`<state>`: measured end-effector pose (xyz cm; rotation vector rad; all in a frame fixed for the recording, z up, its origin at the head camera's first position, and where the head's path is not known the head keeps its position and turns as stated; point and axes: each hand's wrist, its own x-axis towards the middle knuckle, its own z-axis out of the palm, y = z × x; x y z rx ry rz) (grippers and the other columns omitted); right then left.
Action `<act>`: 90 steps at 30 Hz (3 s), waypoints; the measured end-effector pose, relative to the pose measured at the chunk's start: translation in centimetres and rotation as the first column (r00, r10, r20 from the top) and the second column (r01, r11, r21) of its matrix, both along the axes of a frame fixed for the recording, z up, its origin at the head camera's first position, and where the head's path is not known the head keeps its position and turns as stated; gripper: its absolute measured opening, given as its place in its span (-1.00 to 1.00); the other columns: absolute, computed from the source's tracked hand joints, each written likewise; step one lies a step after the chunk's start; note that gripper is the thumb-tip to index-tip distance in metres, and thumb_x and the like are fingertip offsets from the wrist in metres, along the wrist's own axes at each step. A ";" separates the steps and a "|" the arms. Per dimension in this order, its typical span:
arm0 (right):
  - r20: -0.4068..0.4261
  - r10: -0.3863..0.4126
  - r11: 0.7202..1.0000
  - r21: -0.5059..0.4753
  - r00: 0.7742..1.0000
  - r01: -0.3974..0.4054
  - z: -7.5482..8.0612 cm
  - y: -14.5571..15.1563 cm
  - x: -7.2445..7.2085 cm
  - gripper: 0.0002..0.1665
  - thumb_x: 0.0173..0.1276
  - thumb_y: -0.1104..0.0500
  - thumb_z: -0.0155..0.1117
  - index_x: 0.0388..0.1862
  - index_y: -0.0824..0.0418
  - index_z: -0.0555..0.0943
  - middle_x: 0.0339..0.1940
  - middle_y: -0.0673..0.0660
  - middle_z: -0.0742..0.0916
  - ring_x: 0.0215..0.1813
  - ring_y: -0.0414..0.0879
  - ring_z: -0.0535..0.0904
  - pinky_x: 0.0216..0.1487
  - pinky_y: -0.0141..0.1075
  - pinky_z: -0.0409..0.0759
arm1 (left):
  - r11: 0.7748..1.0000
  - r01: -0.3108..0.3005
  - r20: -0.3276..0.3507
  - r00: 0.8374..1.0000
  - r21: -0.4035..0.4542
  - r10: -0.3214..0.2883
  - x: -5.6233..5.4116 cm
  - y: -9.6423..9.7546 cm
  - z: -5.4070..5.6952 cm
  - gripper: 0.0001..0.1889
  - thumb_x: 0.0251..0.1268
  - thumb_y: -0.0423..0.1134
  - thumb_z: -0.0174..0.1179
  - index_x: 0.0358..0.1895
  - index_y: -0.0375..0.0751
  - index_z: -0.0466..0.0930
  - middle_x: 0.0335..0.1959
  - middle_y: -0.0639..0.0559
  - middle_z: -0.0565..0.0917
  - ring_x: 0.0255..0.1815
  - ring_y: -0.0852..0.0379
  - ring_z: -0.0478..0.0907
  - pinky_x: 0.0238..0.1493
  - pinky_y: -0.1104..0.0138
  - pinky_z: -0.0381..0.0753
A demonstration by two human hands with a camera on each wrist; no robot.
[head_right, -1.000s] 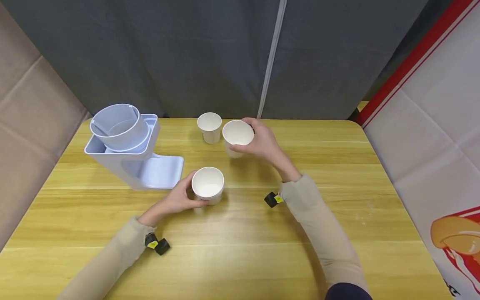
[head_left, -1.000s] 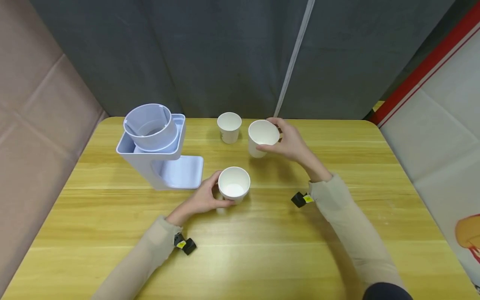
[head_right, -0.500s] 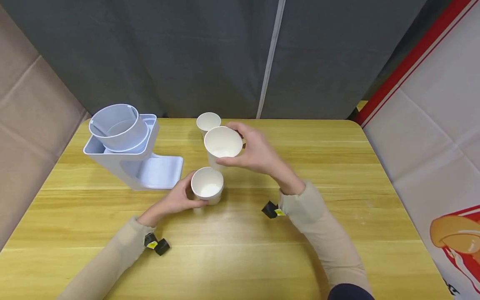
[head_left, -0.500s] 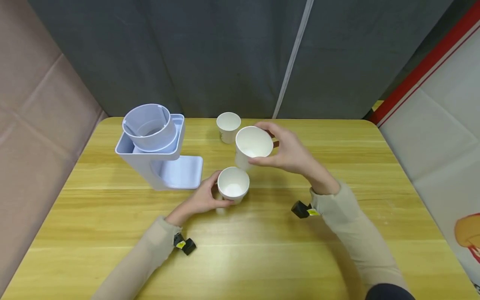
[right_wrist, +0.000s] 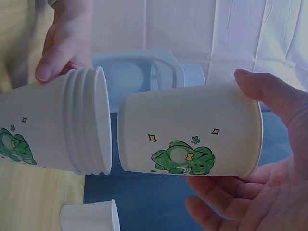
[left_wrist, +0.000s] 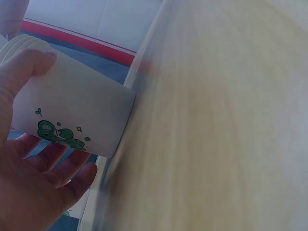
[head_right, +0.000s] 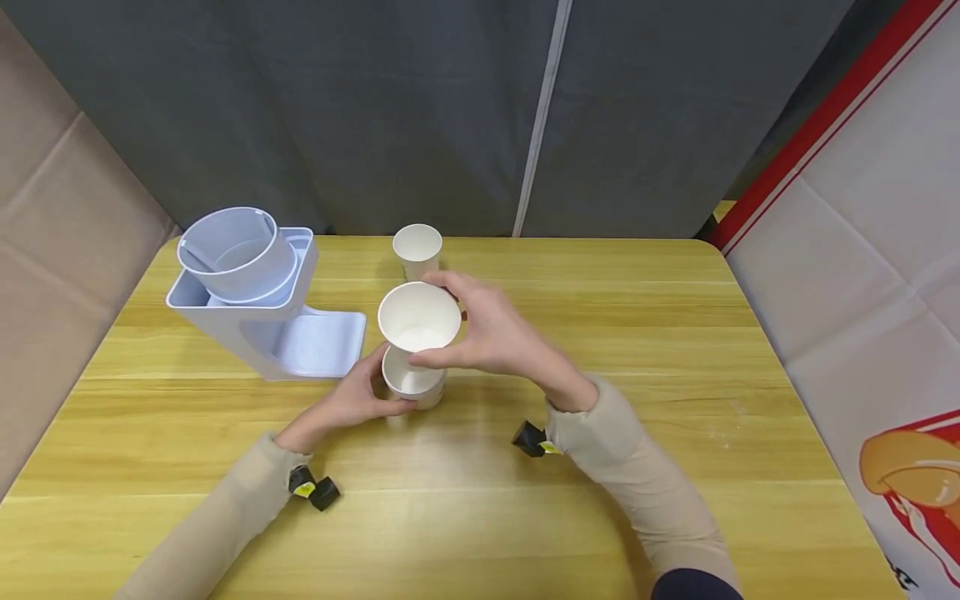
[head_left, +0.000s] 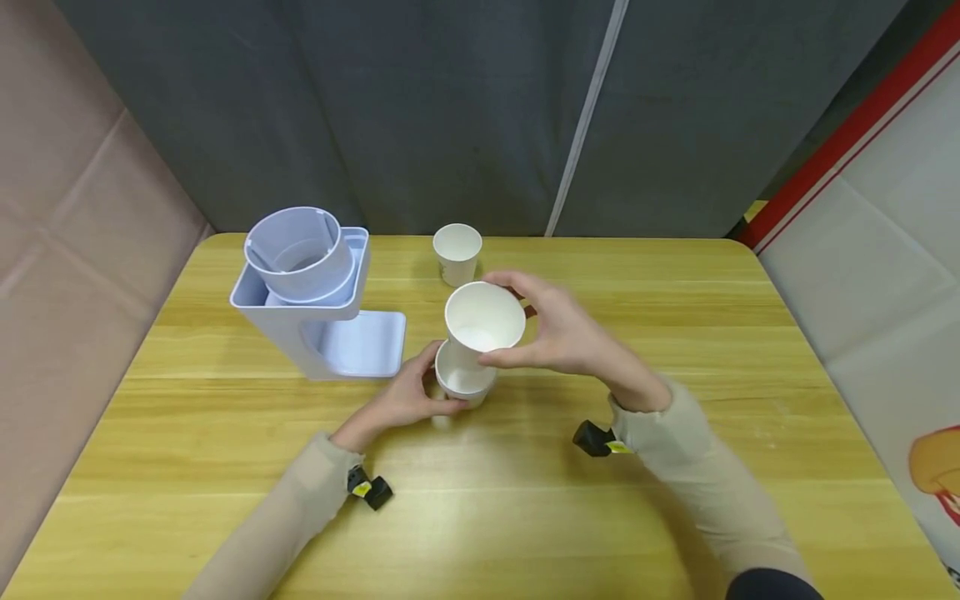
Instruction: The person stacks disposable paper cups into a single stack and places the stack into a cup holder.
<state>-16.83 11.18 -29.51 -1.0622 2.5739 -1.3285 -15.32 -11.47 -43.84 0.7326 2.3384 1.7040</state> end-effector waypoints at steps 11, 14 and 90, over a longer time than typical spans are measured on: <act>0.005 0.047 0.998 0.030 0.999 -0.047 -1.4 -0.8 0.2 -0.08 -0.16 0.14 0.61 0.20 0.34 0.40 0.01 0.13 0.62 -0.03 -0.07 0.51 -0.09 -0.20 0.55 | 1.000 0.003 0.002 1.000 -0.011 -0.003 -0.1 0.0 -0.1 -0.11 -0.14 -0.43 0.46 0.35 -0.29 0.18 0.22 -0.20 0.42 0.18 -0.09 0.38 0.21 0.05 0.34; 0.004 0.056 0.997 0.044 0.998 -0.056 -2.0 -0.9 0.3 -0.07 -0.15 0.12 0.60 0.21 0.35 0.39 0.03 0.15 0.60 -0.01 -0.05 0.51 -0.06 -0.17 0.55 | 1.000 0.007 -0.009 1.000 -0.017 -0.007 -0.1 0.0 0.0 -0.12 -0.12 -0.40 0.45 0.35 -0.28 0.18 0.22 -0.19 0.43 0.19 -0.08 0.38 0.20 0.04 0.34; 0.082 -0.026 0.999 -0.017 0.996 0.027 -6.9 -0.1 -2.5 -0.29 0.17 0.21 0.38 0.29 0.31 0.36 0.18 0.24 0.54 0.12 0.11 0.48 -0.02 -0.01 0.51 | 1.000 -0.010 -0.009 1.000 0.006 0.010 -0.1 0.2 -0.1 -0.20 -0.18 -0.42 0.47 0.25 -0.33 0.29 0.16 -0.18 0.48 0.15 -0.07 0.40 0.22 0.03 0.31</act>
